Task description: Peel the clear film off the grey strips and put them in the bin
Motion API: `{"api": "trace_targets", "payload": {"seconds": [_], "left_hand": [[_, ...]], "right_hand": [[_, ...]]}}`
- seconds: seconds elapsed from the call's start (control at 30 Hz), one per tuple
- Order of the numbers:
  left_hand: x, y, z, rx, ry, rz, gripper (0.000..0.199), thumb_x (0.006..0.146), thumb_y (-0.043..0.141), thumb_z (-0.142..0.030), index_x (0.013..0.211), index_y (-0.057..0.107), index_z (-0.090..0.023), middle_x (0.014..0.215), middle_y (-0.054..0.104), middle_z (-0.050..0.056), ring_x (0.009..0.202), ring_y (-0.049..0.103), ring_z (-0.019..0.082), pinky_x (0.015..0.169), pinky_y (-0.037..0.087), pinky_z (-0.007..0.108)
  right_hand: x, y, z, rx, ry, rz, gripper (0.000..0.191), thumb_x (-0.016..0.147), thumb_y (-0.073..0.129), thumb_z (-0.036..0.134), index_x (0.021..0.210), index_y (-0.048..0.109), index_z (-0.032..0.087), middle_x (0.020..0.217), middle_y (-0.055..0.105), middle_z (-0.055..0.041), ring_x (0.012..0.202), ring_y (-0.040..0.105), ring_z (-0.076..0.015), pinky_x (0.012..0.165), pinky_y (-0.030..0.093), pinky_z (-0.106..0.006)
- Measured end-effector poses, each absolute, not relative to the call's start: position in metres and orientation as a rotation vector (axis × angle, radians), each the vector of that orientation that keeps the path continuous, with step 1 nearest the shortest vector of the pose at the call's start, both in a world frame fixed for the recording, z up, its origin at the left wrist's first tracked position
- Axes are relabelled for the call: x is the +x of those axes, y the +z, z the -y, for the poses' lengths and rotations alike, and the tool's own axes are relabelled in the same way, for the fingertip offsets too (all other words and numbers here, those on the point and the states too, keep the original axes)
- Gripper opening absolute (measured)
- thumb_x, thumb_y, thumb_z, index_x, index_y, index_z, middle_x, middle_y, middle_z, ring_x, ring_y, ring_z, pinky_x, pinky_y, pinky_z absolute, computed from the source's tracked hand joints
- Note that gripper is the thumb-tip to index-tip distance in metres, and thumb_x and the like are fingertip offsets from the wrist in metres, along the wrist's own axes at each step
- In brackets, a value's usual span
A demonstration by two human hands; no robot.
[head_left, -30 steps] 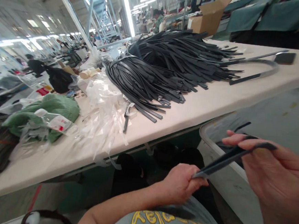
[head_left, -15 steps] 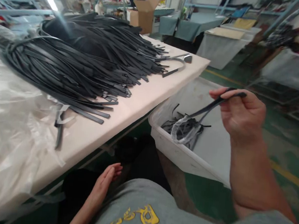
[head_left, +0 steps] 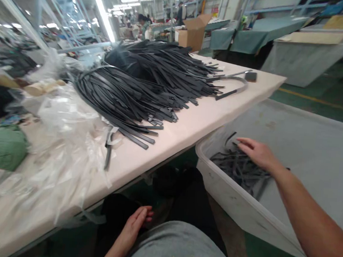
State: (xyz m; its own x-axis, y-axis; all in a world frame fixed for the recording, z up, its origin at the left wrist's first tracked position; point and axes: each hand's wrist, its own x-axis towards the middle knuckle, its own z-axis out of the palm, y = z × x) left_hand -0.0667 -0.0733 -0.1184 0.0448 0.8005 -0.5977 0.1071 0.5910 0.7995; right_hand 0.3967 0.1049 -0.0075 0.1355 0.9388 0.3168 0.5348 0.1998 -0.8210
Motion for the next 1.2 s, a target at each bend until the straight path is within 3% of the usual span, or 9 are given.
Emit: {"api": "trace_targets", "payload": {"seconds": [0.1, 0.17, 0.3, 0.43, 0.6, 0.77, 0.93, 1.07, 1.2], "left_hand": [[-0.063, -0.118, 0.070, 0.800, 0.648, -1.404, 0.074, 0.072, 0.054, -0.078, 0.110, 0.066, -0.016, 0.108, 0.070, 0.014, 0.098, 0.064, 0.026, 0.085, 0.048, 0.038], [-0.061, -0.115, 0.068, 0.810, 0.666, -1.386, 0.072, 0.072, 0.055, -0.077, 0.109, 0.066, -0.016, 0.106, 0.070, 0.013, 0.096, 0.064, 0.025, 0.083, 0.047, 0.036], [-0.058, -0.110, 0.070, 0.870, 0.688, -1.328, 0.065, 0.074, 0.058, -0.072, 0.108, 0.066, -0.017, 0.104, 0.069, 0.011, 0.093, 0.064, 0.023, 0.082, 0.045, 0.033], [-0.058, -0.117, 0.073, 0.885, 0.734, -1.291, 0.062, 0.075, 0.060, -0.070, 0.106, 0.066, -0.017, 0.101, 0.069, 0.011, 0.088, 0.064, 0.021, 0.077, 0.044, 0.033], [-0.057, -0.117, 0.067, 0.886, 0.781, -1.287, 0.066, 0.068, 0.062, -0.074, 0.100, 0.067, -0.017, 0.096, 0.070, 0.011, 0.082, 0.065, 0.022, 0.073, 0.044, 0.034], [-0.052, -0.078, 0.050, 0.927, 0.871, -1.230, 0.064, 0.074, 0.060, -0.069, 0.103, 0.067, -0.013, 0.098, 0.071, 0.013, 0.082, 0.066, 0.022, 0.075, 0.045, 0.034], [-0.031, -0.027, 0.008, 0.937, 0.976, -1.074, 0.064, 0.081, 0.059, -0.061, 0.126, 0.057, -0.016, 0.119, 0.067, 0.016, 0.104, 0.064, 0.024, 0.087, 0.045, 0.037], [-0.003, 0.008, -0.039, 0.807, 1.109, -0.863, 0.059, 0.082, 0.060, -0.057, 0.126, 0.053, -0.018, 0.124, 0.065, 0.015, 0.111, 0.063, 0.025, 0.092, 0.044, 0.038], [0.011, 0.027, -0.070, 0.470, 1.332, -0.740, 0.048, 0.082, 0.063, -0.051, 0.115, 0.054, -0.017, 0.100, 0.072, 0.012, 0.085, 0.069, 0.021, 0.080, 0.049, 0.033]], "right_hand": [[0.306, -0.033, -0.099, -1.323, 0.769, 1.741, 0.014, 0.072, 0.073, 0.022, 0.086, 0.078, 0.022, 0.085, 0.078, -0.0025, 0.076, 0.072, -0.0235, 0.072, 0.056, -0.032], [0.247, -0.036, -0.094, -1.223, 0.831, 1.822, 0.018, 0.076, 0.072, 0.027, 0.094, 0.076, 0.028, 0.098, 0.076, -0.0007, 0.089, 0.071, -0.0274, 0.084, 0.055, -0.040], [0.157, -0.022, -0.102, -1.030, 0.851, 1.855, 0.027, 0.085, 0.067, 0.037, 0.111, 0.067, 0.036, 0.121, 0.068, 0.0047, 0.117, 0.059, -0.0286, 0.111, 0.039, -0.047], [0.099, -0.013, -0.135, -0.829, 0.874, 1.803, 0.021, 0.073, 0.079, 0.042, 0.080, 0.066, 0.029, 0.099, 0.073, -0.0004, 0.116, 0.058, -0.0282, 0.114, 0.039, -0.045], [0.062, -0.010, -0.161, -0.705, 0.902, 1.734, 0.041, 0.080, 0.071, 0.045, 0.054, 0.044, 0.029, 0.064, 0.066, -0.0042, 0.102, 0.065, -0.0231, 0.103, 0.050, -0.040], [0.074, 0.013, -0.170, -0.829, 0.900, 1.771, 0.039, 0.078, 0.071, 0.035, 0.051, 0.043, 0.028, 0.047, 0.057, 0.0007, 0.079, 0.069, -0.0184, 0.089, 0.054, -0.031], [0.128, 0.047, -0.136, -1.250, 0.744, 1.919, 0.016, 0.077, 0.059, 0.027, 0.061, 0.061, 0.024, 0.056, 0.067, -0.0007, 0.054, 0.065, -0.0185, 0.065, 0.054, -0.031], [0.191, 0.038, -0.061, -1.369, 0.823, 1.975, 0.024, 0.080, 0.052, 0.042, 0.083, 0.070, 0.026, 0.072, 0.075, -0.0031, 0.063, 0.071, -0.0243, 0.060, 0.056, -0.033], [0.276, -0.035, 0.015, -1.634, 0.928, 1.859, 0.031, 0.069, 0.056, 0.058, 0.081, 0.074, 0.035, 0.073, 0.077, -0.0036, 0.069, 0.074, -0.0310, 0.061, 0.062, -0.037]]}}
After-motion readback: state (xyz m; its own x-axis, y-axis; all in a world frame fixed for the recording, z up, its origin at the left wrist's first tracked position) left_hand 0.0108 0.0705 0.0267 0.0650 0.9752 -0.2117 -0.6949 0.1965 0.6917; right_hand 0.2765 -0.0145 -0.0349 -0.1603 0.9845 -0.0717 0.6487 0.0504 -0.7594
